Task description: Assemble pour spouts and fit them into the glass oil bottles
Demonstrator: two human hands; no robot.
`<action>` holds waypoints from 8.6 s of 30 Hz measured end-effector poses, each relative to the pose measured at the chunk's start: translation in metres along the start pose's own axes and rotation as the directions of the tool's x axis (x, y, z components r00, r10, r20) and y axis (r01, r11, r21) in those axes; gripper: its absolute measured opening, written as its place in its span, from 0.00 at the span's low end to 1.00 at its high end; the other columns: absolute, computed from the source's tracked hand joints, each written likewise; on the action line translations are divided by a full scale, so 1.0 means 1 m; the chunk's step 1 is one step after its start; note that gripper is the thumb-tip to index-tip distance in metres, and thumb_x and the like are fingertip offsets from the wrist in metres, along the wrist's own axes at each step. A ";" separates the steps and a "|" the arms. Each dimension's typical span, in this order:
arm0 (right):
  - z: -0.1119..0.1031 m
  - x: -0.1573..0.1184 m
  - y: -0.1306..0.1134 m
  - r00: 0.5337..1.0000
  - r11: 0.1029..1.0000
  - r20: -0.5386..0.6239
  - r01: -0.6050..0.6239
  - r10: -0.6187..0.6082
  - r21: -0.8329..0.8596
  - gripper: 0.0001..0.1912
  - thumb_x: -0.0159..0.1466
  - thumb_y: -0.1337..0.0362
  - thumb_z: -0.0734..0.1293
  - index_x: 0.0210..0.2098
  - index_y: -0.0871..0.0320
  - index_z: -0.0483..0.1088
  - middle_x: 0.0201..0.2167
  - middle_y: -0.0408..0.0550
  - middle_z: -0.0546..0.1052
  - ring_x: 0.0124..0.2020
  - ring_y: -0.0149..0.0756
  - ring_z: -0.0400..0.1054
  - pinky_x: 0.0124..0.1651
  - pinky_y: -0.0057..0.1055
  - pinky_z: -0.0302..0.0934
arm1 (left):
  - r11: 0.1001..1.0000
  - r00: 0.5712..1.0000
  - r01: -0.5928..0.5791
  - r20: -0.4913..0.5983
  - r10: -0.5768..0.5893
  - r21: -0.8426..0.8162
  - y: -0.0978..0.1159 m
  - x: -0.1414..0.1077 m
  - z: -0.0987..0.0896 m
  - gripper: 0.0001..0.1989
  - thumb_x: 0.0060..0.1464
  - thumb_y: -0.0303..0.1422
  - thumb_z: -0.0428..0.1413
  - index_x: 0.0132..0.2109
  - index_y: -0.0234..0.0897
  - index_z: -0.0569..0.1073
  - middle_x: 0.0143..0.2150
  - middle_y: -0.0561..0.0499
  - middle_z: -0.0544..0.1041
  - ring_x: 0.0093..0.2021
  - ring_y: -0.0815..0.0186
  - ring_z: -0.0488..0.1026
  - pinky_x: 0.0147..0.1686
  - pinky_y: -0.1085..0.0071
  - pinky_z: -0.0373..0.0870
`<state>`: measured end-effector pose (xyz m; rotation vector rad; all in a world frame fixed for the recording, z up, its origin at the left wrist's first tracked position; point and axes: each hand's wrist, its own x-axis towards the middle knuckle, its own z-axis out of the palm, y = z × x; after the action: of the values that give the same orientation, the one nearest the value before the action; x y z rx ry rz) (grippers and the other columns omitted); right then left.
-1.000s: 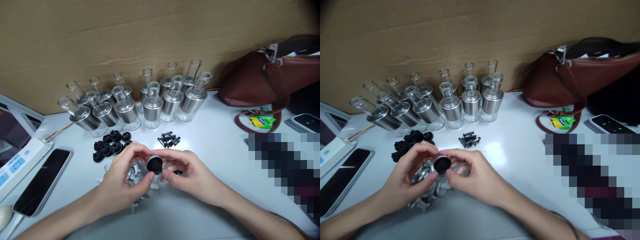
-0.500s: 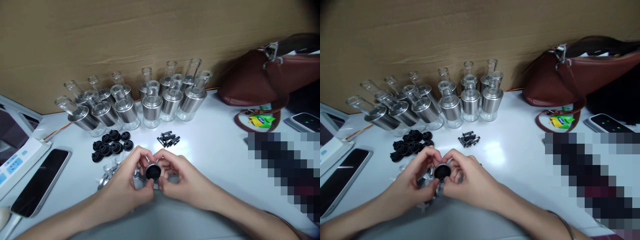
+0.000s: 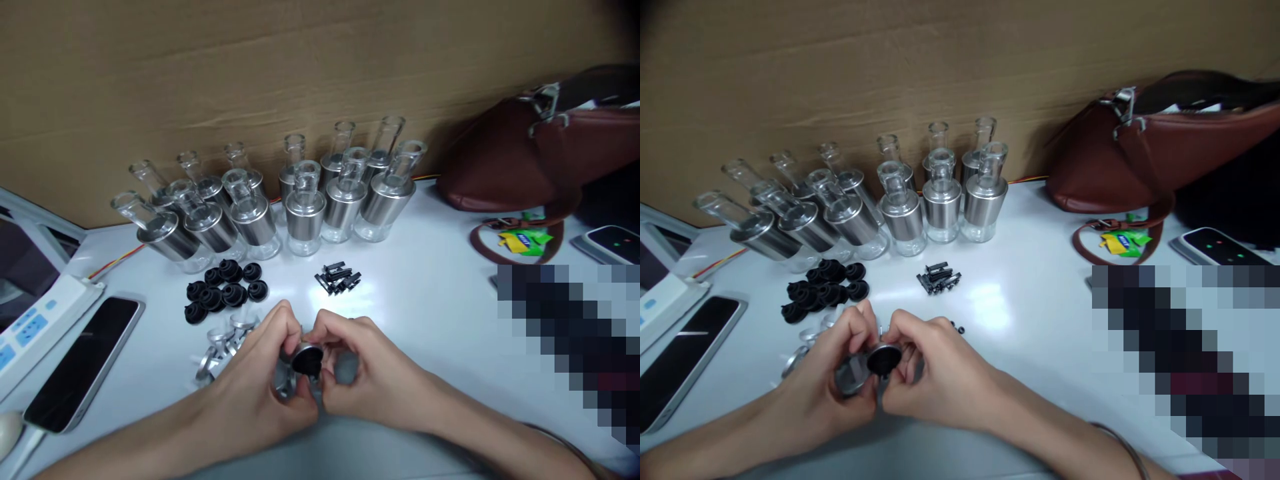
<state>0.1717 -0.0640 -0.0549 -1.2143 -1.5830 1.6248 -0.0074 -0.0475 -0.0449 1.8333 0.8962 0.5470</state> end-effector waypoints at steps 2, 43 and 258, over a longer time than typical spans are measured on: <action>-0.001 -0.001 -0.002 1.000 1.000 0.019 0.002 -0.001 -0.008 0.12 0.45 0.74 0.64 0.29 0.56 0.61 0.18 0.34 0.65 0.20 0.25 0.59 0.23 0.21 0.54 | 0.999 0.999 -0.037 -0.006 0.037 0.037 0.001 0.001 -0.001 0.16 0.44 0.20 0.49 0.35 0.43 0.51 0.34 0.58 0.58 0.30 0.70 0.58 0.28 0.74 0.56; -0.024 0.003 0.001 0.917 0.941 -0.216 0.310 -0.334 -0.138 0.03 0.62 0.63 0.69 0.35 0.54 0.73 0.36 0.45 0.81 0.39 0.37 0.76 0.38 0.30 0.68 | 0.952 0.963 -0.248 -0.065 0.263 0.182 -0.007 0.011 -0.018 0.19 0.58 0.26 0.57 0.54 0.49 0.67 0.45 0.49 0.65 0.45 0.64 0.68 0.43 0.70 0.70; -0.032 0.013 0.000 0.879 0.915 -0.397 0.359 -0.264 0.185 0.17 0.68 0.50 0.59 0.47 0.55 0.66 0.27 0.42 0.73 0.28 0.31 0.65 0.32 0.27 0.59 | 0.572 0.922 -0.383 0.344 0.181 0.725 -0.010 0.024 -0.038 0.24 0.64 0.44 0.49 0.58 0.30 0.69 0.62 0.33 0.68 0.62 0.48 0.66 0.55 0.52 0.68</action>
<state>0.1937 -0.0379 -0.0548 -0.9910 -1.2193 1.2589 -0.0226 -0.0043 -0.0388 2.8270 0.7168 0.0847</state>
